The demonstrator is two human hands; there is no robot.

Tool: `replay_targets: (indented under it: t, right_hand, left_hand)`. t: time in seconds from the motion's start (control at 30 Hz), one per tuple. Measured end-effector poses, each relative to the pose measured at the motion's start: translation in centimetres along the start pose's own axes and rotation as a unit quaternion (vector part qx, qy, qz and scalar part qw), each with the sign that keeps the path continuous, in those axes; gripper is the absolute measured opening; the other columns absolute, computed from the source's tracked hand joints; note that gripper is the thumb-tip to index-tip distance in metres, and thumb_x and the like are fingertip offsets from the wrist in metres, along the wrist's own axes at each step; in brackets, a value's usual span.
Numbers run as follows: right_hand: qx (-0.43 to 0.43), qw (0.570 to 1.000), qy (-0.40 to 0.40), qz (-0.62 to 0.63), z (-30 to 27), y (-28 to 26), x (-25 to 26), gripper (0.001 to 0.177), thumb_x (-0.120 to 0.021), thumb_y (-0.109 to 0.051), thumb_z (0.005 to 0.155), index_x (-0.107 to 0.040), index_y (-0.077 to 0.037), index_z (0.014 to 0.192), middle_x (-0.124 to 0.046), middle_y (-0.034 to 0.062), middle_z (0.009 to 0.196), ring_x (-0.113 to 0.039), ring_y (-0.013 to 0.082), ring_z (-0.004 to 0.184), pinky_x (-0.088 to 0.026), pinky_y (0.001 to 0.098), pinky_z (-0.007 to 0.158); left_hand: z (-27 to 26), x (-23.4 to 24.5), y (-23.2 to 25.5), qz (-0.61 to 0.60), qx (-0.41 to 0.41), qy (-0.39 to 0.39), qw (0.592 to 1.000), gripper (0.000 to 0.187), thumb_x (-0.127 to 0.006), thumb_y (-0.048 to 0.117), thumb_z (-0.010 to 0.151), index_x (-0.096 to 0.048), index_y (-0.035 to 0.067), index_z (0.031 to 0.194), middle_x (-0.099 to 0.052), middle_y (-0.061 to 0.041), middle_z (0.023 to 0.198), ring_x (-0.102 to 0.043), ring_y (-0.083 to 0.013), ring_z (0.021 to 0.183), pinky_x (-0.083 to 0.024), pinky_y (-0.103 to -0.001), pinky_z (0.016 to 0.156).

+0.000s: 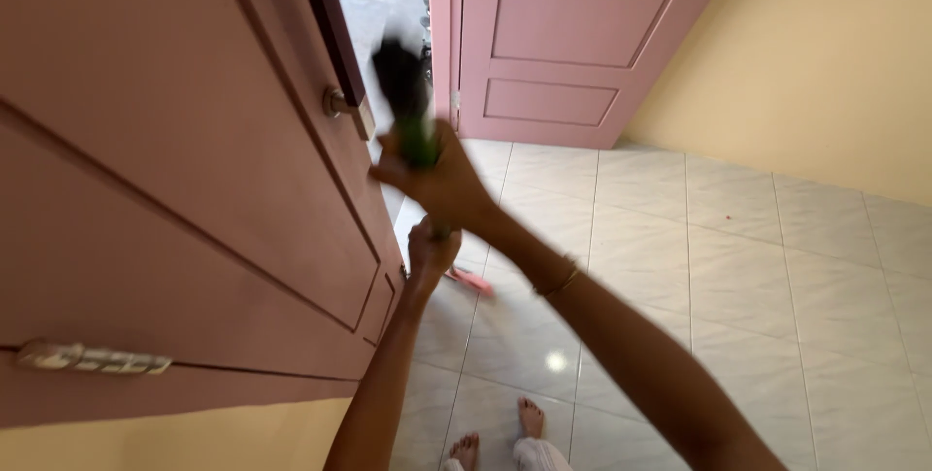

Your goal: Sweeping the floor and organizing water jugs in a room.

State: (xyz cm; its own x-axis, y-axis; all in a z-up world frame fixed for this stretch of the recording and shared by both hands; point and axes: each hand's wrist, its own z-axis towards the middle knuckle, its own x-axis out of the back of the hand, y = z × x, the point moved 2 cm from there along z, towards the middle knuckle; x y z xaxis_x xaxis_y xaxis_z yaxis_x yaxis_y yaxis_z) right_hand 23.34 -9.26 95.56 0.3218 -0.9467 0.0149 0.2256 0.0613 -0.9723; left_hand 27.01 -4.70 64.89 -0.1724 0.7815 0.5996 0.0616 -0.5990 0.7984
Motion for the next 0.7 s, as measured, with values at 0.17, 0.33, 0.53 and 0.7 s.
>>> replay_targets:
  t: [0.17,0.33,0.53,0.7]
  right_hand:
    - [0.111,0.993,-0.029,-0.039,3.6,-2.9,3.4,0.034,-0.067,-0.004,0.088,-0.050,-0.012,0.060,-0.047,-0.0036,0.051,-0.043,0.0044,0.040,-0.035,0.0236,0.038]
    - [0.034,0.999,0.005,0.013,3.5,1.0,3.5,0.019,-0.069,-0.011,0.092,-0.066,-0.008,0.073,-0.055,-0.0010,0.053,-0.047,0.0054,0.040,-0.037,0.0231,0.036]
    - [-0.085,0.993,-0.075,-0.037,-2.5,6.1,-1.0,0.030,-0.081,-0.014,0.078,-0.068,-0.005,0.103,-0.064,-0.0015,0.072,-0.058,0.0070,0.058,-0.050,0.0256,0.053]
    - [-0.056,0.995,-0.068,-0.048,-4.0,7.2,-0.6,0.035,-0.084,-0.011,0.072,-0.056,-0.007,0.093,-0.059,-0.0069,0.079,-0.055,0.0009,0.070,-0.051,0.0218,0.062]
  left_hand:
    - [-2.1,4.4,5.2,-0.004,0.025,-0.010,1.000,0.030,-0.060,0.023,0.090,-0.065,0.000,0.072,-0.068,-0.020,0.065,-0.071,-0.0333,0.060,-0.058,-0.044,0.061]
    - [-4.6,3.6,3.1,0.016,0.051,-0.083,0.995,0.030,-0.061,0.026,0.090,-0.065,0.001,0.073,-0.069,-0.021,0.066,-0.072,-0.0360,0.061,-0.058,-0.045,0.060]
    - [-3.8,1.5,0.1,0.011,0.086,-0.008,0.996,0.032,-0.064,0.034,0.091,-0.072,0.005,0.081,-0.070,-0.020,0.073,-0.069,-0.0368,0.068,-0.053,-0.045,0.065]
    - [-3.5,3.0,5.1,-0.088,0.150,0.443,0.880,0.038,-0.060,0.028,0.076,-0.045,-0.007,0.079,-0.049,-0.018,0.064,-0.054,-0.0298,0.058,-0.046,-0.040,0.054]
